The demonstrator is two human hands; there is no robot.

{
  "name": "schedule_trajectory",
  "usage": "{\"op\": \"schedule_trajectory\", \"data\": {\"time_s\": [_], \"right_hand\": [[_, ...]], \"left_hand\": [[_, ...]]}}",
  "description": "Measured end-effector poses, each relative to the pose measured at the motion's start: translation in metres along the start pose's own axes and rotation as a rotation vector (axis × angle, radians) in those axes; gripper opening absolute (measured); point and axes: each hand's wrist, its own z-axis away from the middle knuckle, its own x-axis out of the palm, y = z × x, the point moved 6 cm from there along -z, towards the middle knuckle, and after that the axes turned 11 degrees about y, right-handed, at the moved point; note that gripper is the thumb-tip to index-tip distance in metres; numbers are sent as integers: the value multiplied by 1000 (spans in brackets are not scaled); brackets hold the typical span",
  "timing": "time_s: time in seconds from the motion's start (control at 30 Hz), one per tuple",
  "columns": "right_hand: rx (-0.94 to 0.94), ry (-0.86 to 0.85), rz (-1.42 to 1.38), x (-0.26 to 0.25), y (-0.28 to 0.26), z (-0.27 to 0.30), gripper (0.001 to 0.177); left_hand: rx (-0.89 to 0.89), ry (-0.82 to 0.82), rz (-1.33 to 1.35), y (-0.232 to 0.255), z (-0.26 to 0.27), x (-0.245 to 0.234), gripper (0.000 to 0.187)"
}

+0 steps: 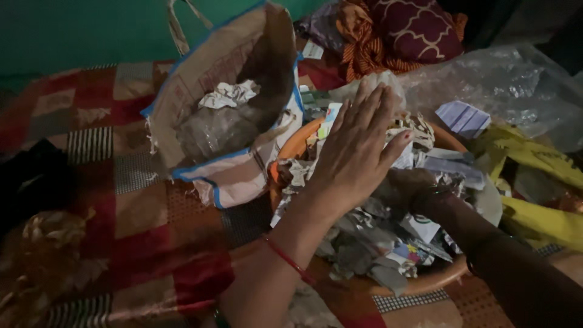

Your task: The person sorts crumpled paper and plastic waste from a woven basket into a large tote bag. They repeatedly pick up handfuls of mixed recyclables and transfer them into the bag, occasionally pressing down to compact the contents.

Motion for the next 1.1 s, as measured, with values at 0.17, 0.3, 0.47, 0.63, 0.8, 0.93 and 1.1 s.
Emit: {"op": "schedule_trajectory", "data": {"time_s": [0.17,0.3,0.47,0.63,0.8,0.93,1.1], "right_hand": [[75,120,-109,4,24,-12,36],[-23,345,-256,-29,24,-32,45],[77,303,-247,-43,25,-29,59],[67,306,-220,-22,41,-45,40],[-47,208,-226,-12,41,-75,34],[429,162,-1164,-28,27,-80,45],[-155,374,-382,-104,-54,-97,47]], "left_hand": [[-31,2,-25,9,11,3,73],[-41,-16,-44,17,20,1,74],[-59,-26,-57,24,25,-4,74],[-38,-19,-50,31,18,-8,74],[-30,-22,-94,25,13,-28,74],[-1,11,-155,14,9,-54,73],[-21,18,-268,-10,5,-87,72]]}}
